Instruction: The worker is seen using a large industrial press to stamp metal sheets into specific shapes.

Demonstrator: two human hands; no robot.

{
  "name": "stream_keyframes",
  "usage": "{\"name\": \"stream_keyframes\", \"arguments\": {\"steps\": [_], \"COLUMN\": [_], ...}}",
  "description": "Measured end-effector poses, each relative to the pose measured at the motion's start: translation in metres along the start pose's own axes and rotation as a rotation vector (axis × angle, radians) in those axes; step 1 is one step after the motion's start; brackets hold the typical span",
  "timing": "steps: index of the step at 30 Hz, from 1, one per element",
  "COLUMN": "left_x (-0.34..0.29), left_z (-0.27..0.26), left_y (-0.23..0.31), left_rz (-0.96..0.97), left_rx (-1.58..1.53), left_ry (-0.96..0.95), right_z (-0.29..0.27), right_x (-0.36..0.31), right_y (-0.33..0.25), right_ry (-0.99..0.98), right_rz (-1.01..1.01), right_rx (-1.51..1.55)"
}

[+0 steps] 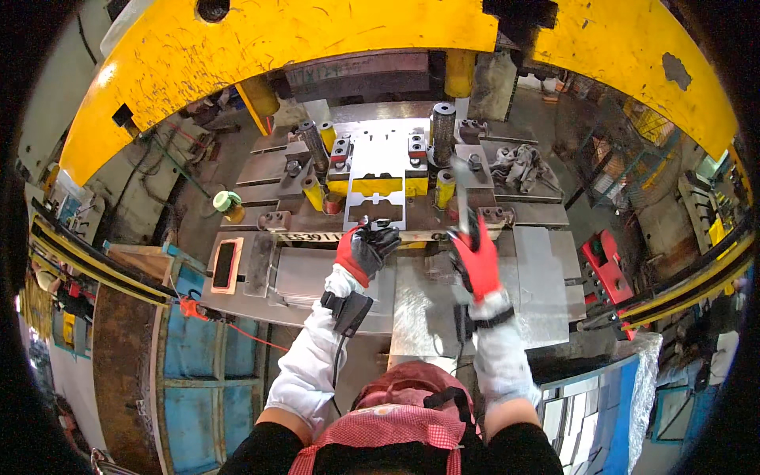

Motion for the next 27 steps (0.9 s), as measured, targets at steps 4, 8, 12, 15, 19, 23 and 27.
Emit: {"name": "stream_keyframes", "arguments": {"steps": [4, 8, 12, 15, 19, 23, 27], "left_x": [0.001, 0.000, -0.007, -0.008, -0.011, -0.008, -0.006], "left_z": [0.011, 0.019, 0.012, 0.024, 0.028, 0.020, 0.021], "left_y": [-0.005, -0.007, 0.003, 0.002, 0.000, 0.001, 0.000], "left_rz": [-0.029, -0.043, -0.016, 0.033, 0.015, -0.020, -0.013], "left_rx": [-0.034, -0.048, -0.061, -0.019, -0.015, -0.045, -0.053], "left_ry": [0.027, 0.002, 0.020, 0.002, 0.049, 0.094, 0.049], "right_z": [-0.130, -0.216, -0.196, -0.219, -0.233, -0.219, -0.217], "right_x": [-0.091, -0.154, -0.151, -0.150, -0.151, -0.152, -0.153], "right_y": [0.094, 0.191, 0.202, 0.206, 0.220, 0.199, 0.199], "right_ry": [0.464, 0.682, 0.584, 0.630, 0.614, 0.614, 0.625], "right_rz": [0.084, 0.134, 0.283, 0.191, 0.213, 0.194, 0.213], "right_rx": [-0.011, -0.218, -0.011, -0.336, -0.445, -0.541, -0.472]}}
Point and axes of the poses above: each hand's wrist, its own x-axis towards the middle knuckle, its own z-axis out of the palm, y = z × x, the point moved 9 cm from there along x, towards the middle knuckle, and after that the axes turned 6 degrees about -x, right-handed, at the moved point
